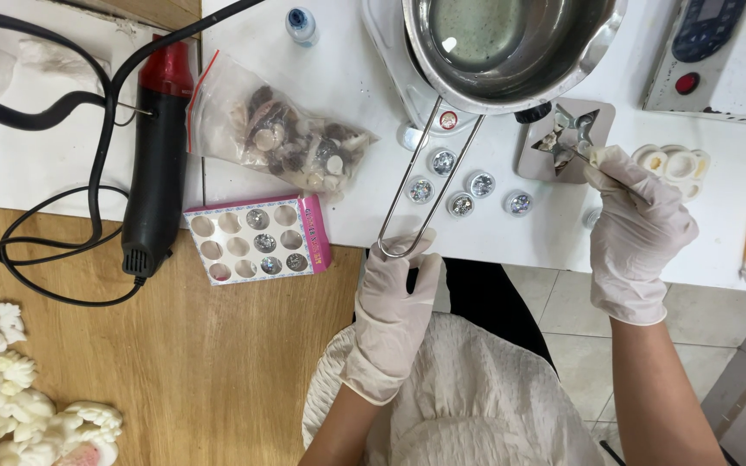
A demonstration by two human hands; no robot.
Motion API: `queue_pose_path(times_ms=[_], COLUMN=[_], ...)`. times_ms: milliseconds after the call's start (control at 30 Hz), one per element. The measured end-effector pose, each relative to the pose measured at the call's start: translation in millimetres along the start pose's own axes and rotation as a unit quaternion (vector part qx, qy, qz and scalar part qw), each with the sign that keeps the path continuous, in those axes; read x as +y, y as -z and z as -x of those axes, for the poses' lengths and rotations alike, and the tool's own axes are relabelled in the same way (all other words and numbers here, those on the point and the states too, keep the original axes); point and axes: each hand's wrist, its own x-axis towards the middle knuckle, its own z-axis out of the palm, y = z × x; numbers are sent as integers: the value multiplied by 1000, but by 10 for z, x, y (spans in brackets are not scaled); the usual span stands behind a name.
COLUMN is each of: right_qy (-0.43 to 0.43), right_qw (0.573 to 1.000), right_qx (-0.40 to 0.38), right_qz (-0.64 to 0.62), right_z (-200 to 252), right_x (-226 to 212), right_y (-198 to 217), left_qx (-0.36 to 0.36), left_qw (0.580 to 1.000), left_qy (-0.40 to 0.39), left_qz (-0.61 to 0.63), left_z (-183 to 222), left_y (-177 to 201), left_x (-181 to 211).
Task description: Applying glitter and decorative elements to small wax-filled containers using tweezers and a spoon.
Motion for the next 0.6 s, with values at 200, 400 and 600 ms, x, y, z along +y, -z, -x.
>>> queue_pose_path(times_ms=[200,400,600], right_qy=[5,-29,19], right_qw=[999,999,994], right_qx=[-4,-21,-95], right_qz=[-40,-4,42], right_z=[15,8,81], right_x=[6,-95,7], right_y=[-34,-14,50], left_qx=[8,28,33], left_qw=[999,998,994], left_qy=[-36,-61,-107], left_qz=[-22,2,-2], left_z=[3,35,49], left_y=[43,43,75], left_x=[43,25,25])
